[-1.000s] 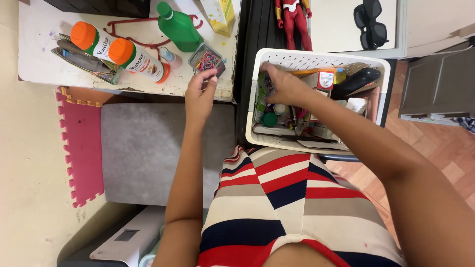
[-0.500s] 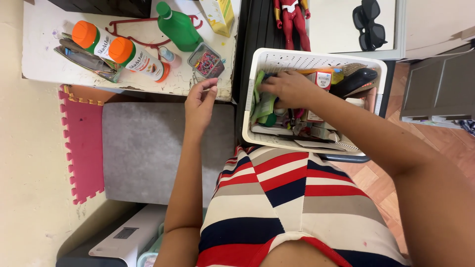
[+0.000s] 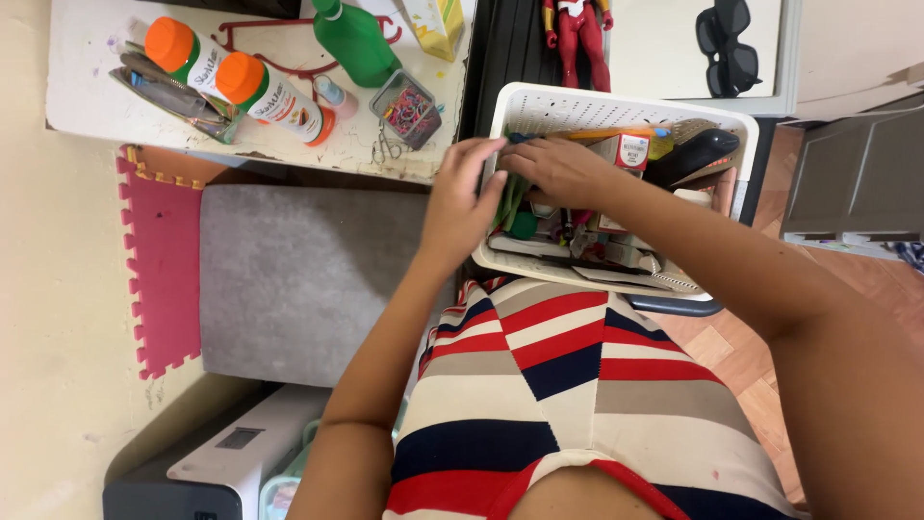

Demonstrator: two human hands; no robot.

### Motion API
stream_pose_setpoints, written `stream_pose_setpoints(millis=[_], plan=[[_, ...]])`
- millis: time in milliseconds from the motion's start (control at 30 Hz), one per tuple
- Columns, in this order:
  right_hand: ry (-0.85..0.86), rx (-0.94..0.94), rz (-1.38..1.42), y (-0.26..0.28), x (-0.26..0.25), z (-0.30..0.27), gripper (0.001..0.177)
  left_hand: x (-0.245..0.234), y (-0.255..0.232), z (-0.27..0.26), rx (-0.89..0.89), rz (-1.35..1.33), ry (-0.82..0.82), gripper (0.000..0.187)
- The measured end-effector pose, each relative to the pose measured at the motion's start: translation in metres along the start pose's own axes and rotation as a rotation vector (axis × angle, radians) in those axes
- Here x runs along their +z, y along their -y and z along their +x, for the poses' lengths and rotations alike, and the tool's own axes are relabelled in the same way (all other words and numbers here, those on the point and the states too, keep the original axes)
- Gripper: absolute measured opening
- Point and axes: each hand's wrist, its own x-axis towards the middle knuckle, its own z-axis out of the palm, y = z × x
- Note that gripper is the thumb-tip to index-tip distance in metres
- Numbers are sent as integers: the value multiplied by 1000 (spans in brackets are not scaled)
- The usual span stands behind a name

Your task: The recorder sorts through a basket of small items including toiletries, medication, and hair accessories, moving them between containers.

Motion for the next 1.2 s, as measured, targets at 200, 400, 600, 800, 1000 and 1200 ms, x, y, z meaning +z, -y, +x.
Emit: stream_pose_setpoints(millis=[200,400,600,800,1000,1200], plan=[[118,75,-68,5,-9,-1,63,26,5,5,67,42,-54,38],[90,-17,-9,-8,12,-2,55,29,6,2,65,118,-107,36],[167,4,29,-13,-13,-2,48,29,3,0,40,175,-141,31],[-59,86,422,-21,-44,-10,36,24,-12,0,276,443,-148,44],[-19,302,737,-21,-17,-2,30,32,-3,-6,140,268,-269,17],[-33,61,-24,-18,9,4,21,34,-2,-11,169,149,-403,18]])
